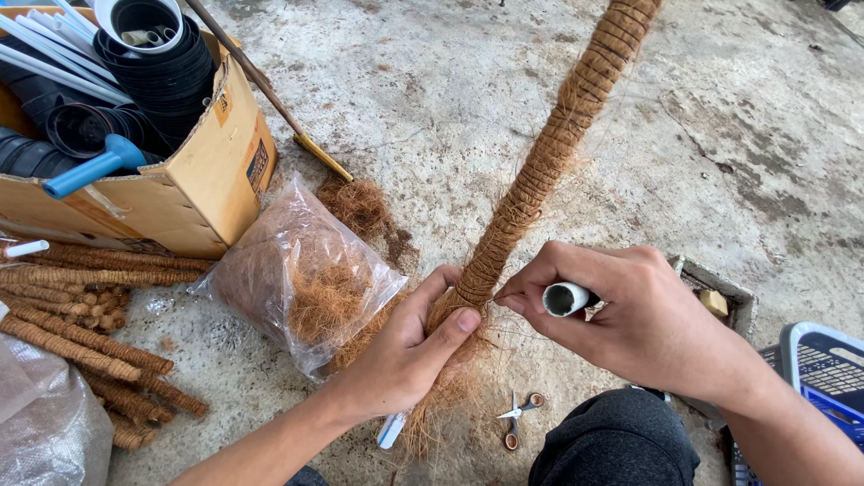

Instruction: The person wraps a long rope with coconut fiber using a small cylindrical tool to secure the material. They repeatedly pull and tighten the fiber along the rope's length, adjusting the wrapping as needed.

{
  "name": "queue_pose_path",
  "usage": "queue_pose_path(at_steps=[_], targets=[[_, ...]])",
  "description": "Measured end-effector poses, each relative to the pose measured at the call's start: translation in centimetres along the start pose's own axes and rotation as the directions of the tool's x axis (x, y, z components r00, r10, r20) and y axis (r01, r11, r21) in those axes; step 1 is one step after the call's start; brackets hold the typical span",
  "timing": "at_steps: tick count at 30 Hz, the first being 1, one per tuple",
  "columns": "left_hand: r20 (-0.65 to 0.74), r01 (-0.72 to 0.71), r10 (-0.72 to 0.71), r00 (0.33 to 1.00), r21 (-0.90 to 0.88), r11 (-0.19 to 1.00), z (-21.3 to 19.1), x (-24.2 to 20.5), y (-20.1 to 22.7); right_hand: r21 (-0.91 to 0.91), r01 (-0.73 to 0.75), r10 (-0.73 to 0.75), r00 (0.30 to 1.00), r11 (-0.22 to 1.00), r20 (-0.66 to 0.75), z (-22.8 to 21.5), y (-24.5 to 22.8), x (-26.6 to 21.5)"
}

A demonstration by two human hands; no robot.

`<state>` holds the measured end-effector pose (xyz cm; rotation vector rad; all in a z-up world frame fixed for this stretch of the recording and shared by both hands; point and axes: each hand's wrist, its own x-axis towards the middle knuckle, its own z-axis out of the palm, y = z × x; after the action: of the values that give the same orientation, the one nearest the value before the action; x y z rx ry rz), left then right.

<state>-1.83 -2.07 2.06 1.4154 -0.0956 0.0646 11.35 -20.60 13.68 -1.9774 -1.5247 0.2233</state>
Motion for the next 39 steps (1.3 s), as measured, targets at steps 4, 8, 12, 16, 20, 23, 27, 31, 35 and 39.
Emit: queue_pose_path(at_steps=[4,8,12,16,20,23,27,31,35,39], targets=[[-0.006,-0.024,0.025,1.0,0.028,0.999,-0.2,0.0,-0.2,-0.093,0.047,-0.052,0.997,0.995,-0.052,0.3,-0.5,0.1],[-0.02,-0.013,0.015,1.0,0.061,0.998,-0.3,0.0,-0.3,-0.099,0.045,-0.053,0.996,0.994,-0.075,0.5,-1.1,0.1],[-0.037,0.026,-0.024,0.999,0.063,0.998,-0.3,0.1,-0.6,-0.106,0.067,-0.077,0.993,0.992,-0.09,0.4,-1.4,0.0],[-0.071,0.1,-0.091,0.993,0.148,0.984,-0.4,0.0,-1.0,-0.113,0.07,-0.083,0.99,0.991,-0.112,0.5,-1.5,-0.1],[0.0,0.017,-0.017,1.0,0.103,0.995,-0.4,0.0,-1.0,-0.132,0.058,-0.073,0.991,0.99,-0.11,0.7,-1.5,-0.1],[-0.001,0.015,-0.015,1.0,0.129,0.991,-0.4,-0.1,-0.9,-0.124,0.049,-0.059,0.995,0.991,-0.078,0.4,-1.6,-0.1],[-0.056,0.145,-0.136,0.989,0.215,0.966,-0.3,0.1,-0.7,-0.162,-0.31,0.332,0.934,0.937,0.133,-0.5,-1.7,0.0],[-0.081,0.202,-0.185,0.979,0.357,0.912,0.1,0.5,-0.5,-0.096,0.008,0.01,0.982,0.995,0.187,-1.3,-2.0,0.1],[0.033,0.117,-0.149,0.988,0.461,0.88,0.8,1.0,-0.4,-0.102,0.262,-0.229,0.939,0.96,0.258,-1.6,-2.5,1.3],[0.119,0.094,-0.202,0.972,0.593,0.8,1.6,1.1,-0.6,-0.252,-0.059,0.187,0.833,0.966,0.52,-1.4,-3.1,3.4]])
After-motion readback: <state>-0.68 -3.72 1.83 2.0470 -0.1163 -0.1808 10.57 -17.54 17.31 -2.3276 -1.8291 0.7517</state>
